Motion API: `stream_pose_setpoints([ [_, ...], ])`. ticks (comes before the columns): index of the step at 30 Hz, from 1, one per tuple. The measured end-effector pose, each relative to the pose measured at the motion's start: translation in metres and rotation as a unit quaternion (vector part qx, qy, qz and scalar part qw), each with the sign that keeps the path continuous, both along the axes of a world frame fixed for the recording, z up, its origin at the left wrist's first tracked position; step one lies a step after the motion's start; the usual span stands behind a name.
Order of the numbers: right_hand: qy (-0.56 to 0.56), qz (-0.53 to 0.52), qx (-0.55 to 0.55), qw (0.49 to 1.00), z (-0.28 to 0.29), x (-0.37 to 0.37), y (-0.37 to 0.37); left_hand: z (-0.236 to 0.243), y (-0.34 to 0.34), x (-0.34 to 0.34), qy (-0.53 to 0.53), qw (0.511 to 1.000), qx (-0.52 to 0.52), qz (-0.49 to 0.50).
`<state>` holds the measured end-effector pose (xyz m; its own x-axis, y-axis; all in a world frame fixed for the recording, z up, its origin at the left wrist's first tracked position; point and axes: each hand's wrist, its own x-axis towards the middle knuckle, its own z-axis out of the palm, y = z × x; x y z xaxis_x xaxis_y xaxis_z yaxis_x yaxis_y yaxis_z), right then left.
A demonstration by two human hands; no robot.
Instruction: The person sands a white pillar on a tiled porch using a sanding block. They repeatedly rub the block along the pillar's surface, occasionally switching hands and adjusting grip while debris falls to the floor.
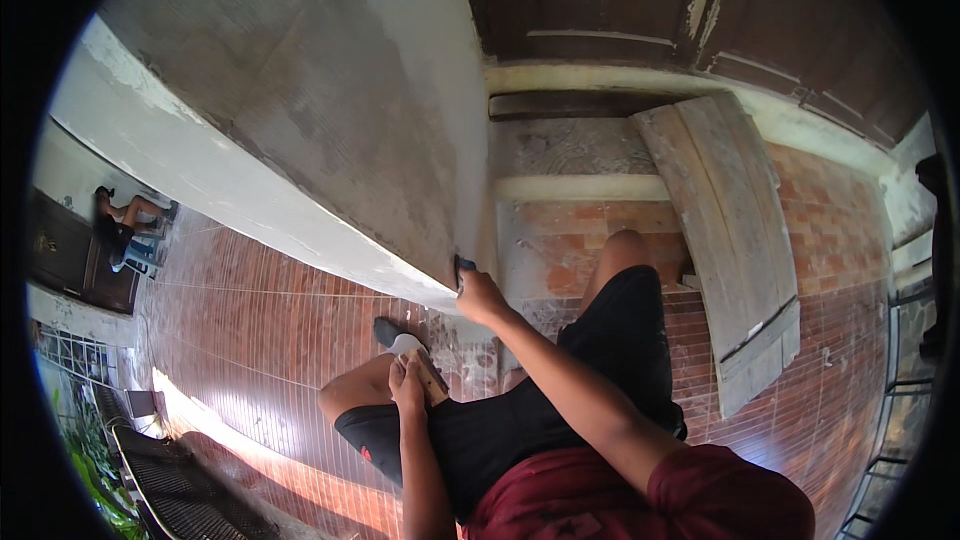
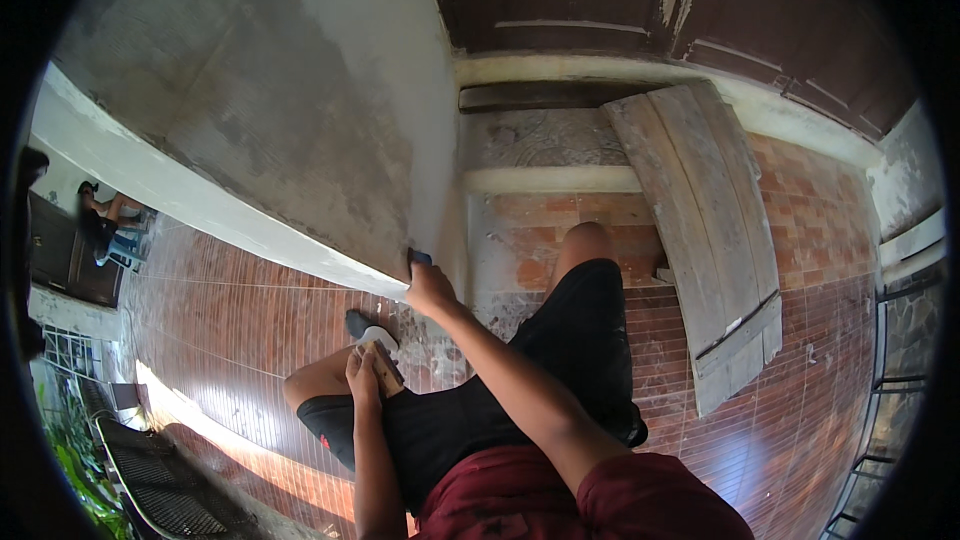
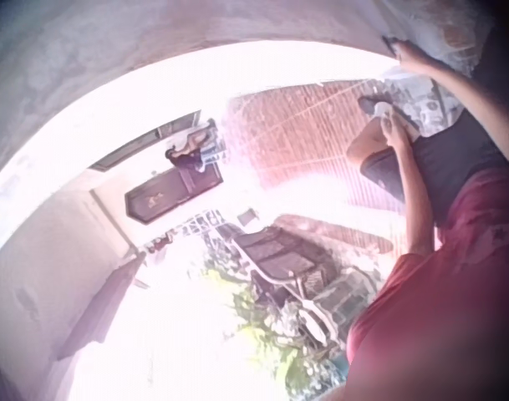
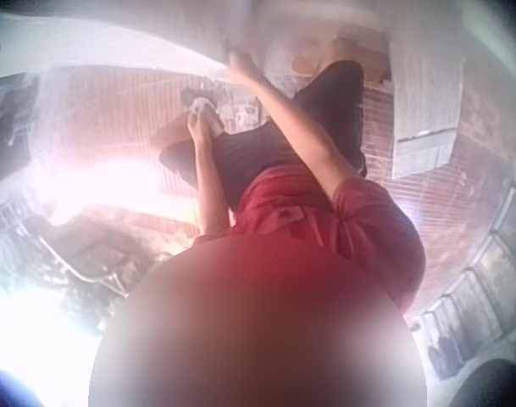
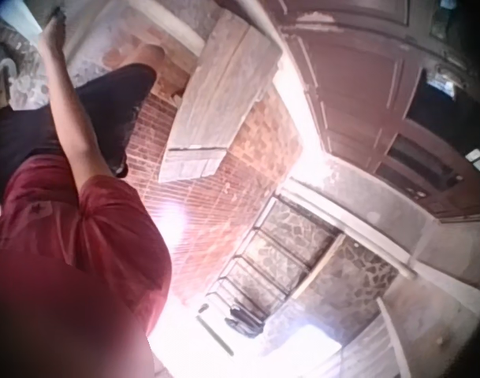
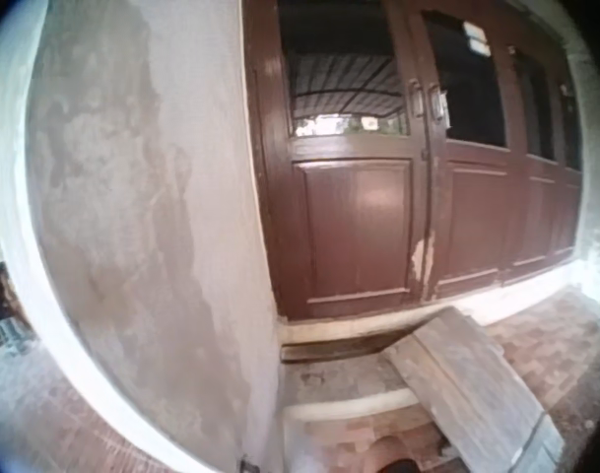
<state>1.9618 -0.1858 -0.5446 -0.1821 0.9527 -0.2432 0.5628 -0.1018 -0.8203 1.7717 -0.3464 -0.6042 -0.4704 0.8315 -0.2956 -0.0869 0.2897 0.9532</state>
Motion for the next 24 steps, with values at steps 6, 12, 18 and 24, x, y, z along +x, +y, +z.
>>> stream_pose_setpoints([
  [6,-0.043,0.014,-0.04,0.998,0.008,-0.003,-0.004,0.015,0.001,0.006,0.032,0.998,-0.052,0.003],
  [12,-0.05,0.005,-0.05,0.998,0.004,-0.003,-0.007,0.017,-0.002,0.008,0.009,0.998,-0.054,0.026],
  [18,-0.053,0.008,-0.058,0.997,-0.007,-0.003,-0.007,0.008,0.0,0.002,-0.028,0.998,-0.024,0.047],
  [24,-0.005,-0.013,-0.03,0.999,-0.02,-0.004,-0.01,-0.002,0.0,-0.001,0.006,1.0,0.007,0.028],
])
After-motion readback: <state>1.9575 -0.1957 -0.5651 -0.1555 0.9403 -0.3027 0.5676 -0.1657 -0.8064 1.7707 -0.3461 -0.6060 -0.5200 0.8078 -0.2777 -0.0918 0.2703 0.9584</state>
